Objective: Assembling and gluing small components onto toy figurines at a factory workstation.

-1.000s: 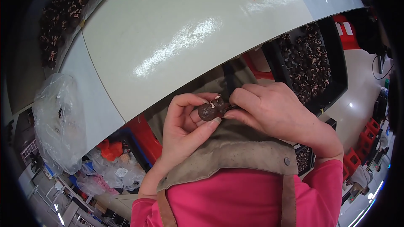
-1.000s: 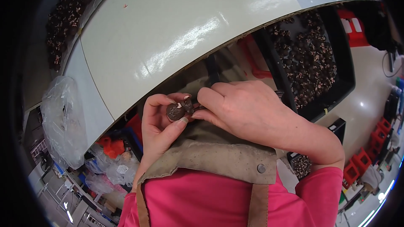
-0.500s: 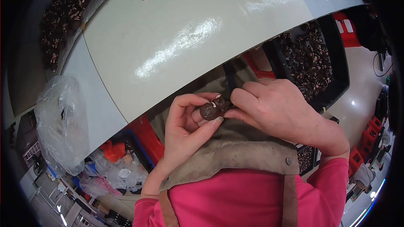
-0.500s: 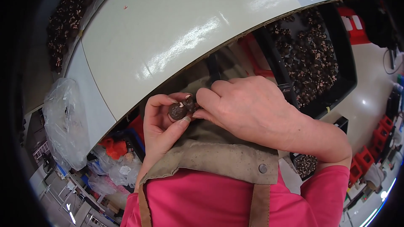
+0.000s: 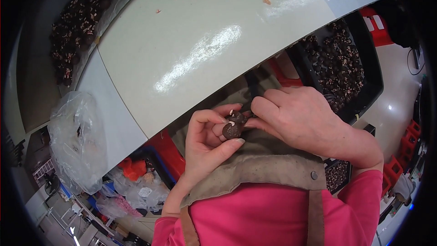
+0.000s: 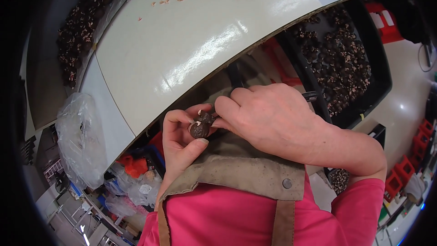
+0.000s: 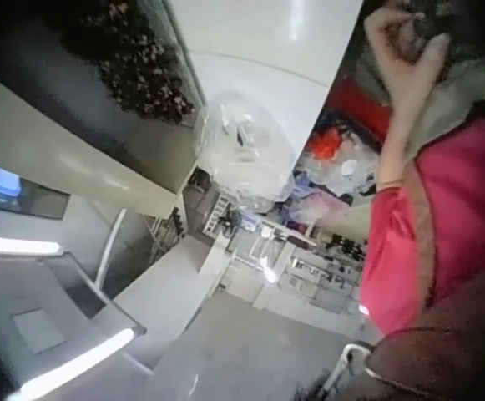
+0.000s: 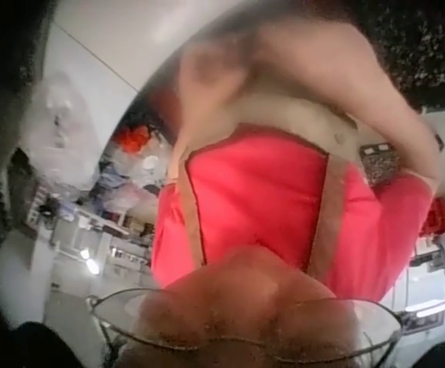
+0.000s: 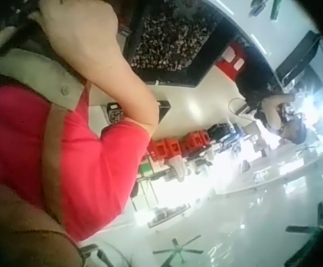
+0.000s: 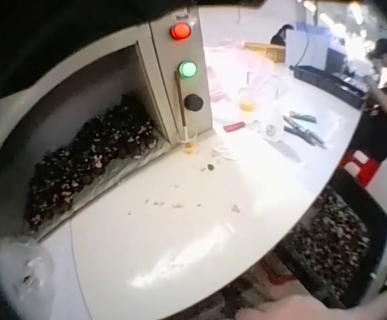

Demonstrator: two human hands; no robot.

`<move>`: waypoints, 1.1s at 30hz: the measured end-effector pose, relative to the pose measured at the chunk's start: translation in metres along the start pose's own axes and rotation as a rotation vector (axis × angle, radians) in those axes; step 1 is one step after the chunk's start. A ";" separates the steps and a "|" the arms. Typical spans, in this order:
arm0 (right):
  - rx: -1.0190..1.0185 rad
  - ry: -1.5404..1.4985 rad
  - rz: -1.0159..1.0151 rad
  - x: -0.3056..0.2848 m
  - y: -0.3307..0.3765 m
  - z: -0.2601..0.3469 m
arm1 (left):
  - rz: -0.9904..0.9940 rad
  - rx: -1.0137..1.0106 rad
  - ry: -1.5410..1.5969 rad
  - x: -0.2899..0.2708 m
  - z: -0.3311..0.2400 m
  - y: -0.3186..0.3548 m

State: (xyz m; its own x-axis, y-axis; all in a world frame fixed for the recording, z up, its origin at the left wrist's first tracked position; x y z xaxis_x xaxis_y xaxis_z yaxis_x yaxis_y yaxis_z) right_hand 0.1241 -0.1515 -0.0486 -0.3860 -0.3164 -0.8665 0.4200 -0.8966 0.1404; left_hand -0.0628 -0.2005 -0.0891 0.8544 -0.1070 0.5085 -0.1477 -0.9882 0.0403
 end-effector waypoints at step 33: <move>-0.119 -0.085 -0.074 0.002 0.000 -0.009 | 0.100 0.073 0.063 0.000 0.000 0.000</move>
Point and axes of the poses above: each hand's wrist, its own y-axis away from the middle knuckle, its own x-axis out of the palm, z = x × y, the point moved 1 cm from there along -y, towards the middle knuckle, and after that the axes turned 15 degrees about x, right-handed, at the moved point
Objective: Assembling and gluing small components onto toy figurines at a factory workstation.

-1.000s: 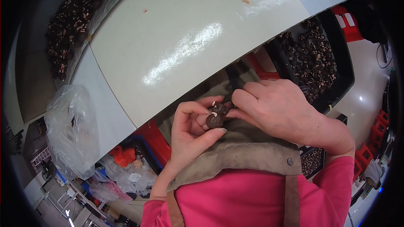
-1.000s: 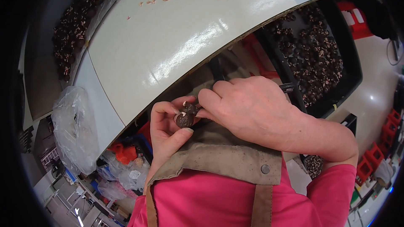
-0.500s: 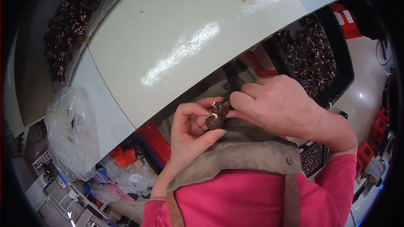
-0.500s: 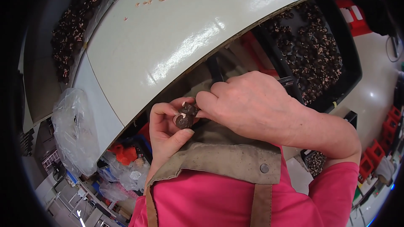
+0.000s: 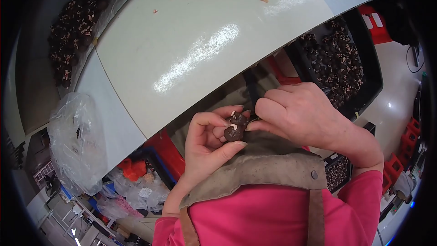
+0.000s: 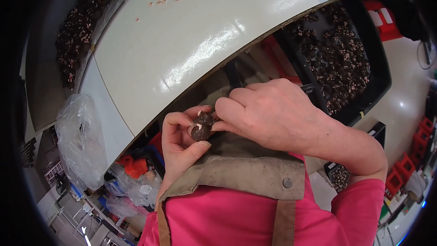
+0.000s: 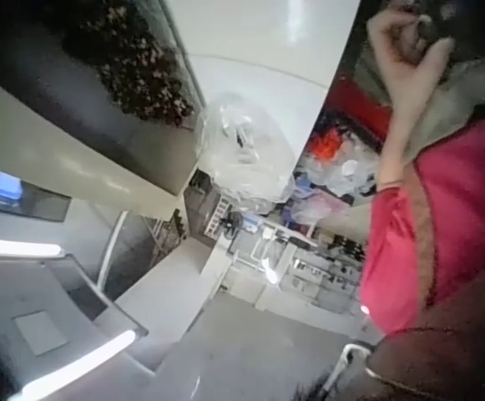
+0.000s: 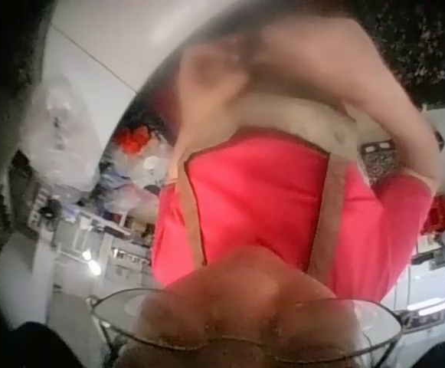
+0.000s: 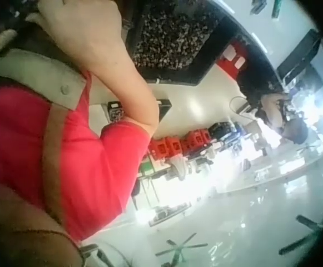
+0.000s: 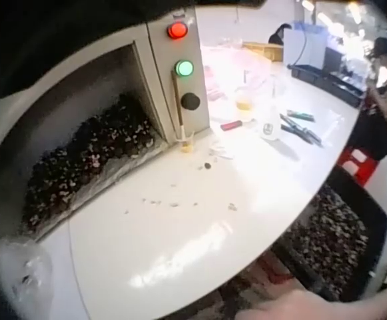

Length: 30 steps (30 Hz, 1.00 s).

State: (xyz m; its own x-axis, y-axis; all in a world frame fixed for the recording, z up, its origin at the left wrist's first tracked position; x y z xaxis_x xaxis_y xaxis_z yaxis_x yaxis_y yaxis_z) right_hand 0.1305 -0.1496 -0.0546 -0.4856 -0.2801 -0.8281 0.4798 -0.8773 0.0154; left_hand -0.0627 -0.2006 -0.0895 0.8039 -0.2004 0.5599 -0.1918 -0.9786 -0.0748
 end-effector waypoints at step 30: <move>0.003 0.069 0.077 0.005 0.000 -0.001 | 0.056 -0.006 -0.037 -0.003 0.000 0.003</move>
Point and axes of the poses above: each hand's wrist, its own y-axis away from the middle knuckle, its own x-axis out of the palm, z = x × y, the point moved 1 cm from there along -y, towards the middle knuckle, and after that the axes turned 15 degrees about x, right-handed, at the moved point
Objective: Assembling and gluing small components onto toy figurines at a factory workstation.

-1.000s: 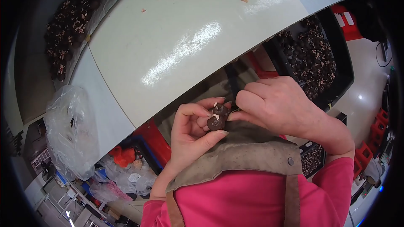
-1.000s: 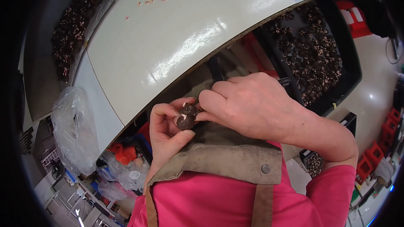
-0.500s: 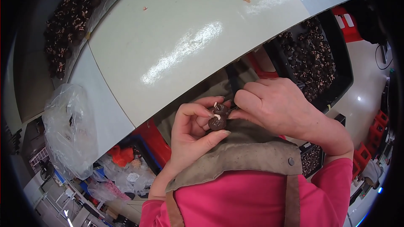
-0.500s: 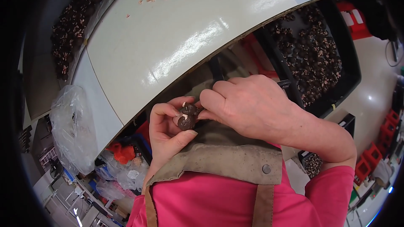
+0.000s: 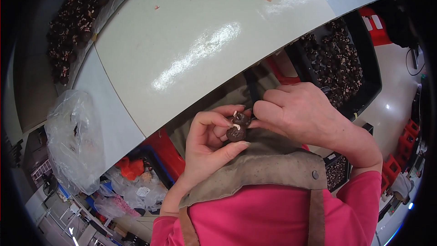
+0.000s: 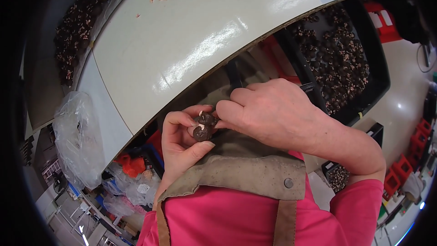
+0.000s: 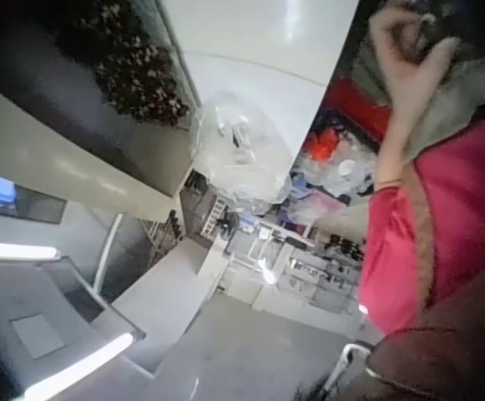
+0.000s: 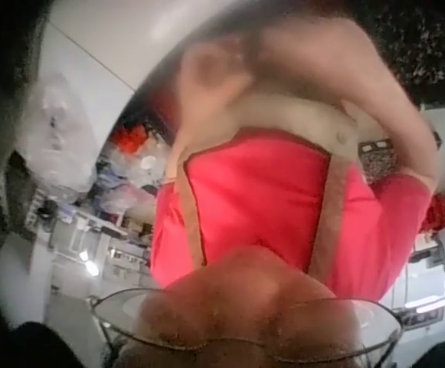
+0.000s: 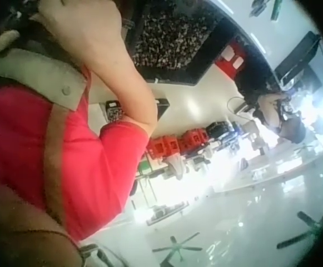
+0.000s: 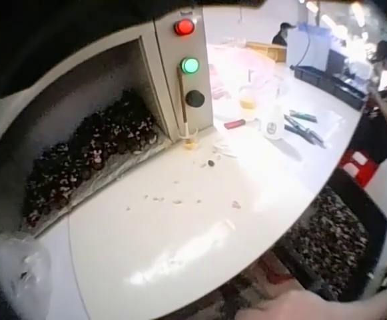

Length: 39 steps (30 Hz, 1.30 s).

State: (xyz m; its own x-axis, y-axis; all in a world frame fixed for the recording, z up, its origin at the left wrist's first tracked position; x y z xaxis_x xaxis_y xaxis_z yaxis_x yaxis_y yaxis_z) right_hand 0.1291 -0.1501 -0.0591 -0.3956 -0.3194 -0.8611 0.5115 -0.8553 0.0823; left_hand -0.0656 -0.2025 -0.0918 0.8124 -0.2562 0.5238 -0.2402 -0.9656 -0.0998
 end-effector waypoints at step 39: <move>0.090 -0.119 -0.041 0.013 0.011 0.007 | 0.061 -0.029 -0.168 0.001 0.000 -0.001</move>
Point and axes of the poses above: each hand's wrist, its own y-axis away from the middle knuckle, its own x-axis out of the palm, z = x × y, the point moved 1 cm from there along -y, towards the middle knuckle, and after that the axes turned 15 degrees about x, right-handed, at the moved point
